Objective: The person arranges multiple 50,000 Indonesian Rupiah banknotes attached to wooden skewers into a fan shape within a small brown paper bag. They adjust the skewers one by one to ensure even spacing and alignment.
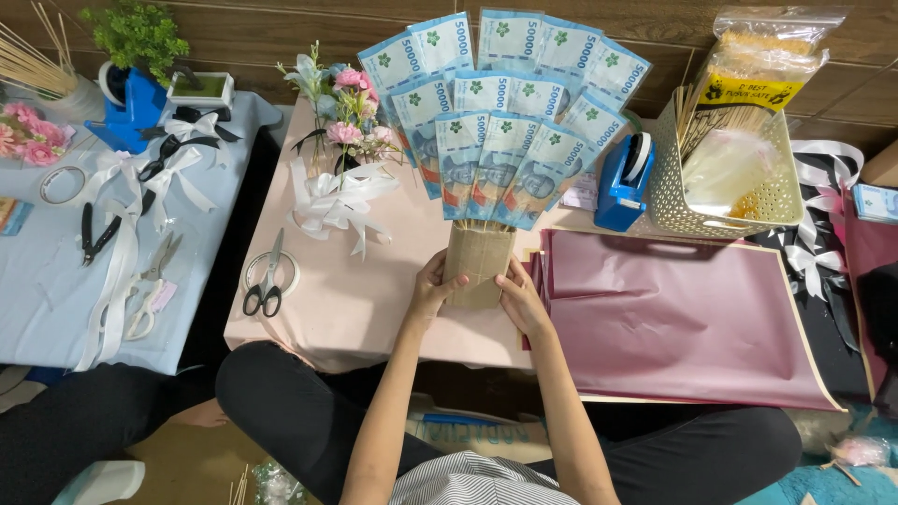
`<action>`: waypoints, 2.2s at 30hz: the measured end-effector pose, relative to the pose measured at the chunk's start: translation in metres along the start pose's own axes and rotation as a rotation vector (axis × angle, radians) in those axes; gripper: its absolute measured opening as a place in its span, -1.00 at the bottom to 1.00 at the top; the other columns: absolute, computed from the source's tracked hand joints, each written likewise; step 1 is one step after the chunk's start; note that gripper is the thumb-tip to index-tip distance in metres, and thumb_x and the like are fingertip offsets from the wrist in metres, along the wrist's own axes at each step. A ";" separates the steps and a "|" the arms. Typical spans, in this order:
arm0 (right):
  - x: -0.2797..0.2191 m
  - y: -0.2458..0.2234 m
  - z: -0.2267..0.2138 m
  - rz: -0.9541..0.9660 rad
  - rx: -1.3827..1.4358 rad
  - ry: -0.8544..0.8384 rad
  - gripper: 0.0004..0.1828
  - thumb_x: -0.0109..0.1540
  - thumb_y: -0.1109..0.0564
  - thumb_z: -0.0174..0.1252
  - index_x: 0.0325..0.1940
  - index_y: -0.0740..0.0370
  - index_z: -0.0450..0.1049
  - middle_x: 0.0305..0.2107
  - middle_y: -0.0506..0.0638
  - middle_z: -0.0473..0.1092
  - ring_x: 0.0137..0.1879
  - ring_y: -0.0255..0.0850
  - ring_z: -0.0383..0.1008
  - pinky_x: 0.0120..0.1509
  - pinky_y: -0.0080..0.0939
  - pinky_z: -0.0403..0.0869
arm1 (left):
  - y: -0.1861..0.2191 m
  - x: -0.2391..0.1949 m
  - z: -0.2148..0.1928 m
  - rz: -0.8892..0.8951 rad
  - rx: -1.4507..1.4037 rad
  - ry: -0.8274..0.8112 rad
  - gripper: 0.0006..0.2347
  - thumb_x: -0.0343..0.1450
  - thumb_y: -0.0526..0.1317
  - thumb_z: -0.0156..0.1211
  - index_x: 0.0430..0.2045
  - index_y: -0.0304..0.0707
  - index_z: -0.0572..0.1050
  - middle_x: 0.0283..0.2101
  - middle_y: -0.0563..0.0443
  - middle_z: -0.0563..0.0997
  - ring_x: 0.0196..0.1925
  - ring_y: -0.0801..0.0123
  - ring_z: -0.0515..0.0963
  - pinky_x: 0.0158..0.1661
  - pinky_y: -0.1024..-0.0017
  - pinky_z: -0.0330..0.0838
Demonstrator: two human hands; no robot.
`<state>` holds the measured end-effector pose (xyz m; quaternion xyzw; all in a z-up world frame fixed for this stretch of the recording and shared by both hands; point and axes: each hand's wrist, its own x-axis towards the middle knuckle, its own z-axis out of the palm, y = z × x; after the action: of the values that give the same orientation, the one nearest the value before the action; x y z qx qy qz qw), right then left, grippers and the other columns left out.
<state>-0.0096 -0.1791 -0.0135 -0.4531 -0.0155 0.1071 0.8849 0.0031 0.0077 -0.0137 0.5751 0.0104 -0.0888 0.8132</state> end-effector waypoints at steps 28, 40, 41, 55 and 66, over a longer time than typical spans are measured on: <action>0.002 -0.007 0.001 0.046 0.065 -0.003 -0.19 0.25 0.24 0.14 0.58 0.05 0.06 0.31 0.00 0.25 0.31 -0.09 0.36 0.29 0.01 0.43 | 0.001 0.001 0.008 0.034 0.043 0.066 -0.34 0.27 0.01 0.53 0.26 -0.14 0.42 0.05 -0.12 0.61 0.08 0.20 0.57 0.14 0.13 0.48; 0.003 -0.003 0.000 0.033 0.067 0.013 -0.20 0.26 0.24 0.14 0.57 0.04 0.06 0.28 -0.02 0.28 0.28 -0.12 0.39 0.28 -0.02 0.44 | 0.004 -0.001 0.007 0.009 0.078 0.050 -0.31 0.27 0.06 0.53 0.28 -0.12 0.41 0.16 -0.17 0.57 0.21 0.07 0.52 0.21 0.02 0.39; 0.001 -0.005 0.002 0.034 0.060 0.013 -0.20 0.26 0.25 0.14 0.57 0.04 0.06 0.27 -0.02 0.29 0.27 -0.13 0.40 0.27 -0.05 0.44 | 0.007 -0.003 0.008 0.006 0.071 0.049 -0.31 0.26 0.06 0.53 0.28 -0.13 0.40 0.17 -0.18 0.55 0.22 0.05 0.51 0.21 0.02 0.39; 0.000 -0.009 0.007 0.046 0.035 0.009 -0.18 0.25 0.26 0.14 0.58 0.02 0.05 0.28 -0.01 0.28 0.27 -0.10 0.39 0.27 -0.01 0.43 | -0.007 0.002 0.002 0.015 0.019 0.005 -0.33 0.27 0.00 0.55 0.27 -0.15 0.39 0.17 -0.15 0.53 0.23 0.09 0.51 0.21 0.07 0.42; 0.001 -0.007 0.004 0.032 0.029 0.011 -0.16 0.23 0.24 0.17 0.58 0.05 0.05 0.27 -0.01 0.29 0.27 -0.08 0.39 0.27 0.01 0.44 | -0.011 0.003 -0.001 0.012 0.034 -0.004 -0.29 0.25 0.01 0.56 0.29 -0.17 0.37 0.22 -0.19 0.49 0.28 0.00 0.46 0.24 0.01 0.37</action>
<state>-0.0077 -0.1793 -0.0059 -0.4409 -0.0016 0.1190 0.8896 0.0047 0.0049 -0.0252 0.5888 0.0036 -0.0852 0.8038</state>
